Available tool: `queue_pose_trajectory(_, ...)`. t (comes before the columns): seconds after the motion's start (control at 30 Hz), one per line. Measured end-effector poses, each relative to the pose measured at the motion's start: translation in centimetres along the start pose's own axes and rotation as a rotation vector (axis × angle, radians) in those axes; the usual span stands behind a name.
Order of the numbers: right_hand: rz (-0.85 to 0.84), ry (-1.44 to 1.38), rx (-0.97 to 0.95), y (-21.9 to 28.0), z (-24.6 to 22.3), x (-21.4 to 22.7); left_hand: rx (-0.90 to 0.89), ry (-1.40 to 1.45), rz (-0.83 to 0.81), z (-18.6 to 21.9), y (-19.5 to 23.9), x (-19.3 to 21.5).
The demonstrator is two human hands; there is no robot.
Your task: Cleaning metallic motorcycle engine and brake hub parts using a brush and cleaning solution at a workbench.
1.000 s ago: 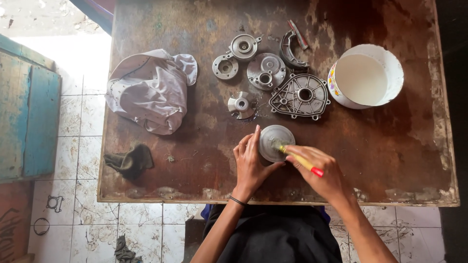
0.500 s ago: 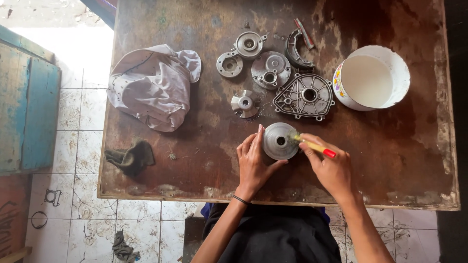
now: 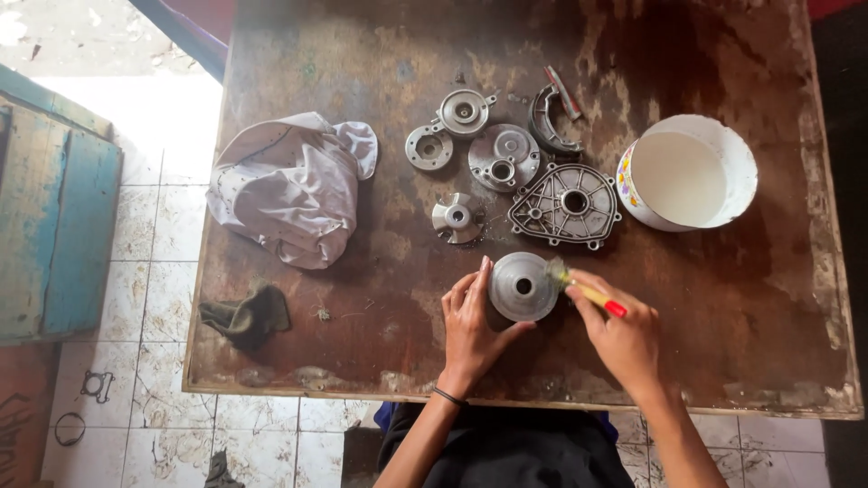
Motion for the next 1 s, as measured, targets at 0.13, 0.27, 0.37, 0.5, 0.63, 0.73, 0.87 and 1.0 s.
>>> queue_pose_trajectory(0.13, 0.056, -0.021, 0.036, -1.1, -1.2, -1.2, -0.02, -0.027, 0.018, 0.1, -0.4, 0.4)
queue_pose_trajectory(0.27, 0.051, -0.046, 0.294, 0.3, -3.5, -2.0, 0.006, 0.001, 0.006, -0.4, -0.2, -0.2)
queue_pose_trajectory(0.37, -0.017, -0.045, 0.351, 2.4, -3.1, -1.7, 0.024, -0.013, -0.002, -0.7, 0.1, -0.2)
queue_pose_trajectory(0.5, -0.081, -0.014, 0.128, 2.1, -0.7, -0.1, 0.037, 0.023, 0.001, 0.1, -0.6, 0.4)
queue_pose_trajectory(0.63, 0.004, 0.014, -0.006, 0.7, -1.2, -0.8, 0.007, 0.019, 0.015, 0.4, -0.6, 0.4)
queue_pose_trajectory(0.73, 0.088, -0.019, 0.14, 1.3, -2.6, -2.0, 0.034, 0.006, -0.003, -0.3, -0.2, 0.2)
queue_pose_trajectory(0.87, -0.005, 0.02, 0.342, 3.2, -2.7, -1.6, 0.01, -0.014, -0.006, -0.6, -0.1, -0.3)
queue_pose_trajectory(1.0, -0.102, -0.025, 0.143, 3.0, -1.4, 0.1, 0.045, 0.036, 0.008, 0.1, -0.4, 0.2)
Point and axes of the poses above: each hand's wrist, its own y-axis away from the middle knuckle, its own x-axis out of the back of the hand, z = x × y, the point moved 3 cm from there along -y, towards the middle knuckle
